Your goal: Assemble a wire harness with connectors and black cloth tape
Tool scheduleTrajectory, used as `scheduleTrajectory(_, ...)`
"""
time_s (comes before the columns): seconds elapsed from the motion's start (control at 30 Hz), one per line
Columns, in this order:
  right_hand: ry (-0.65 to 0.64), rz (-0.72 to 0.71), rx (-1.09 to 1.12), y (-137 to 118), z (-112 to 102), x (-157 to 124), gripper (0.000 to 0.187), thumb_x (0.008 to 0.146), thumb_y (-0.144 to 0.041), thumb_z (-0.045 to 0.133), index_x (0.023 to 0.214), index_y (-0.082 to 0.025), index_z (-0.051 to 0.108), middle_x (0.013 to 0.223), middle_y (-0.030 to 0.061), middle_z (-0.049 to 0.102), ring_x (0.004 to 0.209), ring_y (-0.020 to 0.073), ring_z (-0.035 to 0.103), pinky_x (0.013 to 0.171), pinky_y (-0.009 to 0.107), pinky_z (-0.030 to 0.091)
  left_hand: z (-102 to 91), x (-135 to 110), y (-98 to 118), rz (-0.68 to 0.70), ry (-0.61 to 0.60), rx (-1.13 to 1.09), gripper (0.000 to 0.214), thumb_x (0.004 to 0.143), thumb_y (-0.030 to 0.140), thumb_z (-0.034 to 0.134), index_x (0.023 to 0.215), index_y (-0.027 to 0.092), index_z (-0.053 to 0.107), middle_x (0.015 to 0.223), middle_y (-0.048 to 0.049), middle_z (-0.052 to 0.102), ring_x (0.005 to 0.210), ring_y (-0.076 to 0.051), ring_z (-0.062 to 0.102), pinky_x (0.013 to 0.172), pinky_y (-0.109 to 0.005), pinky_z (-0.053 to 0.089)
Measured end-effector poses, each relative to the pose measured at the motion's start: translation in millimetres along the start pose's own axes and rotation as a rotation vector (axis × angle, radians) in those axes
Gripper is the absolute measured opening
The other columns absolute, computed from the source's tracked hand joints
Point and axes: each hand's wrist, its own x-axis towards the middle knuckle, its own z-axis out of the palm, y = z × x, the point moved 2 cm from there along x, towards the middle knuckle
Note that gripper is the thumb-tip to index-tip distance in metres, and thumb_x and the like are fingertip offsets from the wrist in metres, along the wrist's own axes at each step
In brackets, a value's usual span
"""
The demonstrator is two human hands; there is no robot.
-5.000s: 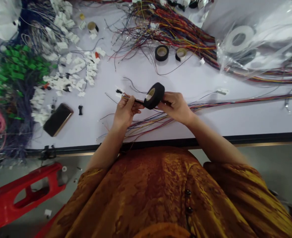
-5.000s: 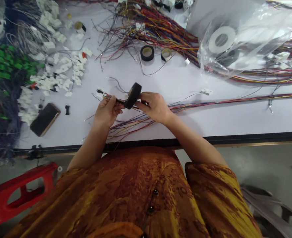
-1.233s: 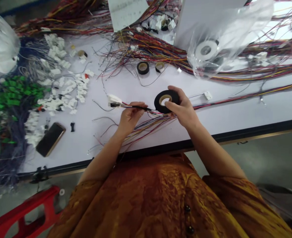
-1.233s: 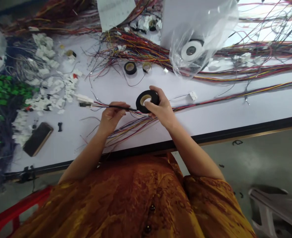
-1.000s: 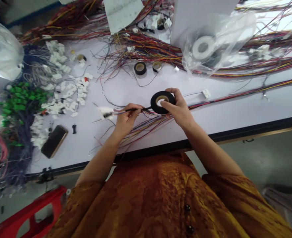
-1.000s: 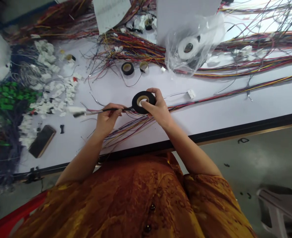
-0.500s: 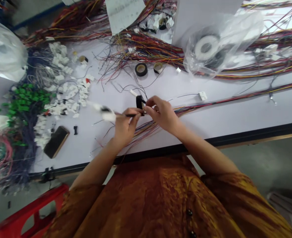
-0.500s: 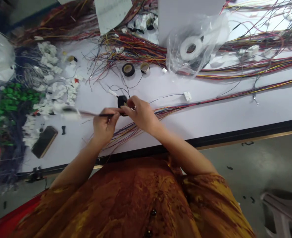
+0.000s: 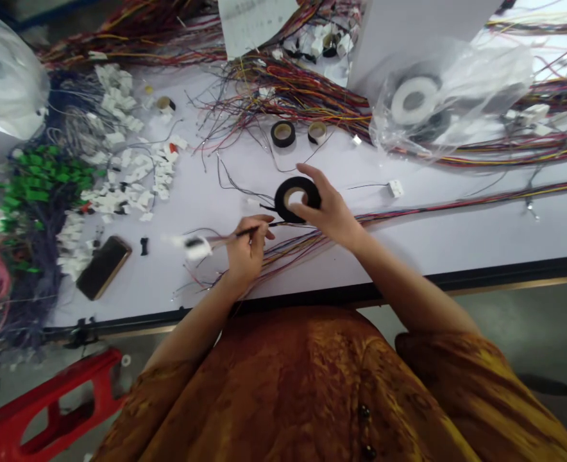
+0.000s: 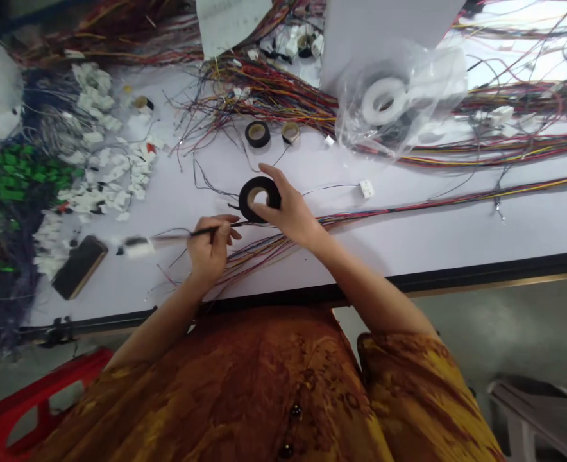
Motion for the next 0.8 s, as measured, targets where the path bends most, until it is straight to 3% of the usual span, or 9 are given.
scheduleTrajectory(0.1, 0.016, -0.105, -0.127, -1, 5, -54, 0.058, 0.091, -0.029, 0.057, 0.147, -0.025, 0.043, 0.128, 0.0112, 0.061, 0.111, 0.0252, 0.064, 0.092, 0.039, 0.056, 4.6, 16, -1, -0.304, 0.081, -0.300, 0.031, 0.092, 0.050, 0.061, 0.088, 0.021, 0.050, 0.090, -0.0031, 0.076, 0.041, -0.007, 0.057, 0.036, -0.020, 0.037)
scheduleTrajectory(0.23, -0.092, -0.204, -0.125, -11, 11, -75, 0.025, 0.097, -0.027, 0.050, 0.117, -0.022, 0.065, 0.118, 0.0115, 0.064, 0.097, 0.0199, 0.065, 0.084, 0.034, 0.056, 9.9, 20, 4, -0.386, 0.087, -0.424, 0.034, 0.089, 0.052, 0.064, 0.089, 0.022, 0.048, 0.084, -0.0019, 0.075, 0.052, -0.012, 0.068, 0.044, -0.021, 0.050)
scheduleTrajectory(0.37, -0.056, -0.111, -0.076, -23, -7, -30, 0.024, 0.099, -0.032, 0.046, 0.099, -0.017, 0.065, 0.096, 0.0081, 0.068, 0.078, 0.0153, 0.061, 0.076, 0.029, 0.049, 7.6, 6, 19, -0.102, 0.021, -0.162, 0.020, 0.098, 0.040, 0.054, 0.093, 0.021, 0.057, 0.089, -0.0040, 0.075, 0.077, -0.016, 0.074, 0.068, -0.028, 0.060)
scheduleTrajectory(0.43, -0.185, -0.011, -0.134, -25, -7, 0, 0.025, 0.096, -0.037, 0.050, 0.097, -0.016, 0.064, 0.085, 0.0063, 0.068, 0.075, 0.0165, 0.060, 0.073, 0.030, 0.046, 10.6, -5, 26, 0.163, -0.069, 0.087, 0.013, 0.099, 0.029, 0.053, 0.094, 0.020, 0.061, 0.096, -0.0058, 0.075, 0.086, -0.016, 0.073, 0.078, -0.029, 0.060)
scheduleTrajectory(0.5, -0.363, 0.067, -0.210, -21, 2, 25, 0.029, 0.087, -0.042, 0.061, 0.101, -0.016, 0.063, 0.084, 0.0062, 0.067, 0.076, 0.0185, 0.059, 0.071, 0.031, 0.045, 16.7, -15, 26, 0.390, -0.157, 0.284, 0.012, 0.097, 0.021, 0.052, 0.091, 0.020, 0.062, 0.100, -0.0066, 0.075, 0.085, -0.015, 0.072, 0.074, -0.027, 0.058)
scheduleTrajectory(0.57, -0.461, 0.111, -0.248, -14, 13, 41, 0.040, 0.076, -0.038, 0.072, 0.108, -0.015, 0.061, 0.090, 0.0073, 0.068, 0.081, 0.0205, 0.060, 0.072, 0.032, 0.046, 21.1, -21, 22, 0.476, -0.198, 0.345, 0.014, 0.097, 0.019, 0.051, 0.086, 0.020, 0.060, 0.099, -0.0068, 0.075, 0.081, -0.015, 0.071, 0.069, -0.027, 0.057)
scheduleTrajectory(0.63, -0.418, 0.169, -0.185, -3, 18, 48, 0.048, 0.072, -0.029, 0.071, 0.116, -0.014, 0.058, 0.097, 0.0077, 0.068, 0.086, 0.0209, 0.061, 0.075, 0.032, 0.049, 20.4, -20, 13, 0.396, -0.156, 0.279, 0.016, 0.098, 0.023, 0.052, 0.084, 0.019, 0.059, 0.099, -0.0076, 0.073, 0.087, -0.016, 0.071, 0.073, -0.029, 0.057)
scheduleTrajectory(0.7, -0.252, 0.204, -0.057, 6, 12, 42, 0.052, 0.077, -0.024, 0.063, 0.127, -0.013, 0.052, 0.102, 0.0075, 0.068, 0.089, 0.0200, 0.062, 0.080, 0.033, 0.052, 15.6, -14, 3, 0.195, -0.063, 0.117, 0.018, 0.099, 0.029, 0.051, 0.086, 0.019, 0.058, 0.102, -0.0083, 0.072, 0.087, -0.016, 0.072, 0.072, -0.029, 0.058)
scheduleTrajectory(0.8, 0.018, 0.093, 0.008, 10, -1, 3, 0.060, 0.086, -0.028, 0.055, 0.143, -0.017, 0.041, 0.118, 0.0098, 0.065, 0.098, 0.0221, 0.064, 0.090, 0.040, 0.054, 10.7, 0, -9, -0.124, 0.055, -0.144, 0.023, 0.099, 0.041, 0.051, 0.090, 0.019, 0.054, 0.097, -0.0062, 0.073, 0.061, -0.011, 0.070, 0.047, -0.021, 0.050)
